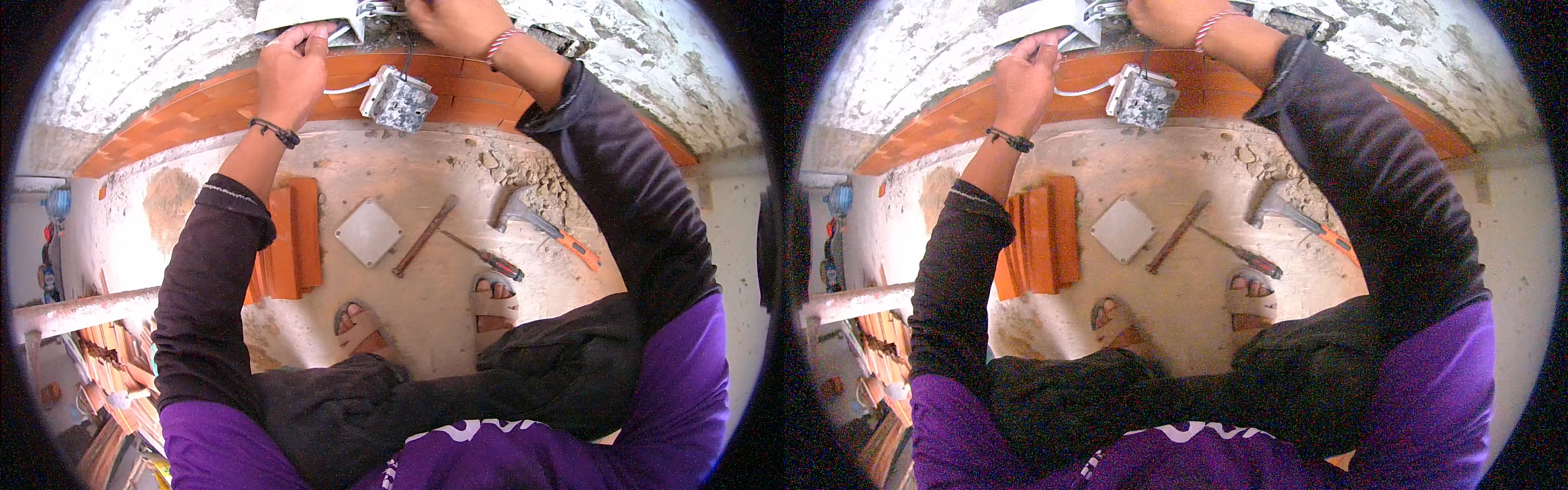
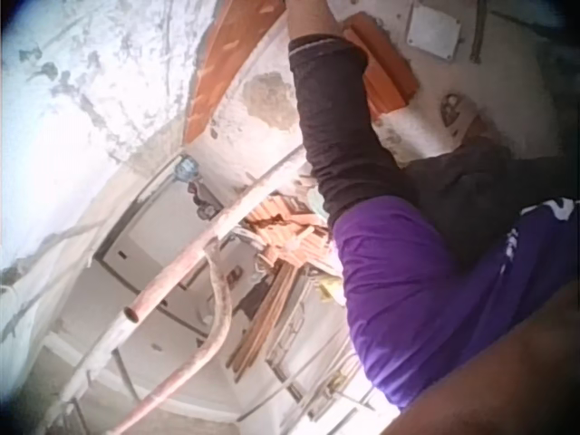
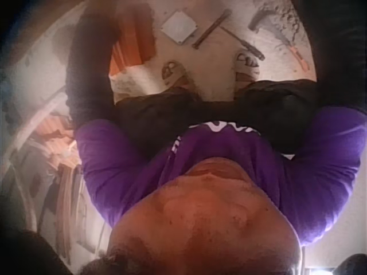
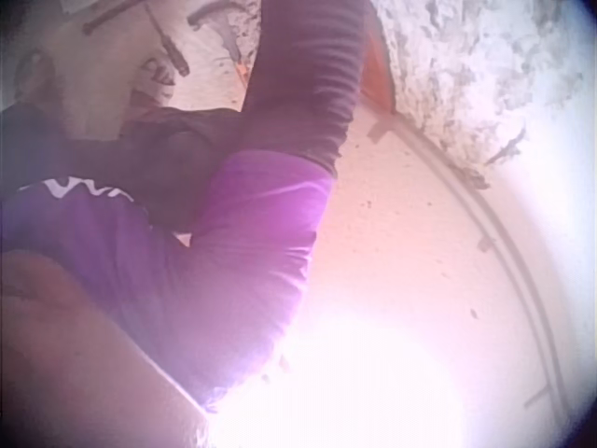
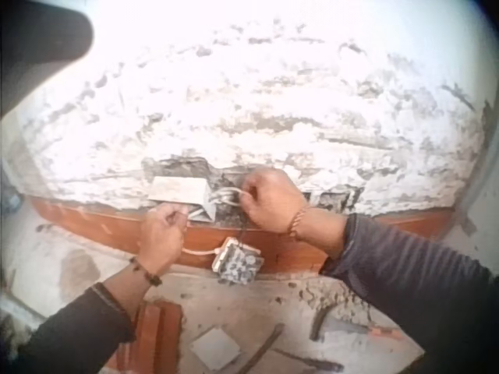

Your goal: The person is installing an electrical outlet by connecting wires to a wall-mounted box and securing the outlet plate. They use a screwdriver to tighten connections and adjust the wiring.

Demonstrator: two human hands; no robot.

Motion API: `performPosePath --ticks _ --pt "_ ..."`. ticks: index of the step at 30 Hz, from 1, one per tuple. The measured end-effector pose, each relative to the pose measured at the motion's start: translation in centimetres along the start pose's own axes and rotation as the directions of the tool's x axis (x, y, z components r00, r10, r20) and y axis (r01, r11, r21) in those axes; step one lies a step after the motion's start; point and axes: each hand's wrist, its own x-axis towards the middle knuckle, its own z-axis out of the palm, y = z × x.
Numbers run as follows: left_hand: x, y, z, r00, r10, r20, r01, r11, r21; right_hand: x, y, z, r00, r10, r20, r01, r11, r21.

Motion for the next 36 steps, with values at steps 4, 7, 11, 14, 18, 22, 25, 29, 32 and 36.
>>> performPosePath --ticks 4,7,11,14,18,22,25,29,32,36 --pt "0.2 -1.1 -0.5 0.99 0.143 -0.021 -0.138 0.98 0.141 1.0 -3.3 0.6 0.947 -0.273 -0.17 0.287 0.956 0.064" --pt "-0.8 0.7 0.2 0.99 -0.125 0.065 0.128 0.991 -0.037 1.8 -2.4 1.4 0.974 -0.216 -0.072 0.218 0.976 0.021" --pt "-1.3 -0.2 0.8 0.986 -0.154 0.07 0.167 0.957 -0.239 1.6 -1.5 2.0 0.978 -0.199 -0.065 0.205 0.974 0.098" --pt "-1.5 0.5 0.4 0.981 -0.174 0.09 0.191 0.948 -0.254 1.1 -1.2 1.2 0.992 -0.12 -0.027 0.122 0.989 0.084" --pt "-1.8 1.8 1.2 0.987 -0.141 0.072 0.152 0.972 -0.179 0.6 0.6 0.9 0.996 -0.091 0.006 0.091 0.996 0.024" --pt "-1.8 1.3 1.2 0.989 -0.122 0.082 0.132 0.983 -0.131 0.2 -0.1 1.0 0.994 -0.102 0.034 0.101 0.994 0.029" --pt "-1.7 1.1 0.9 0.989 -0.101 0.109 0.113 0.988 -0.102 0.1 -0.2 0.8 0.994 -0.097 0.056 0.096 0.995 0.021" --pt "-1.9 0.3 1.2 0.994 0.003 0.114 0.013 0.991 -0.136 -0.4 -0.3 0.2 0.995 0.006 0.1 -0.009 0.999 0.033" --pt "-1.9 0.3 1.7 0.995 0.046 0.094 -0.032 0.989 -0.142 -1.1 2.0 1.1 0.984 0.056 0.169 -0.051 0.998 -0.03" --pt "-2.0 -0.7 1.6 0.996 -0.088 0.015 0.089 0.956 -0.28 -2.1 2.9 0.6 0.971 -0.207 0.117 0.173 0.953 0.25"
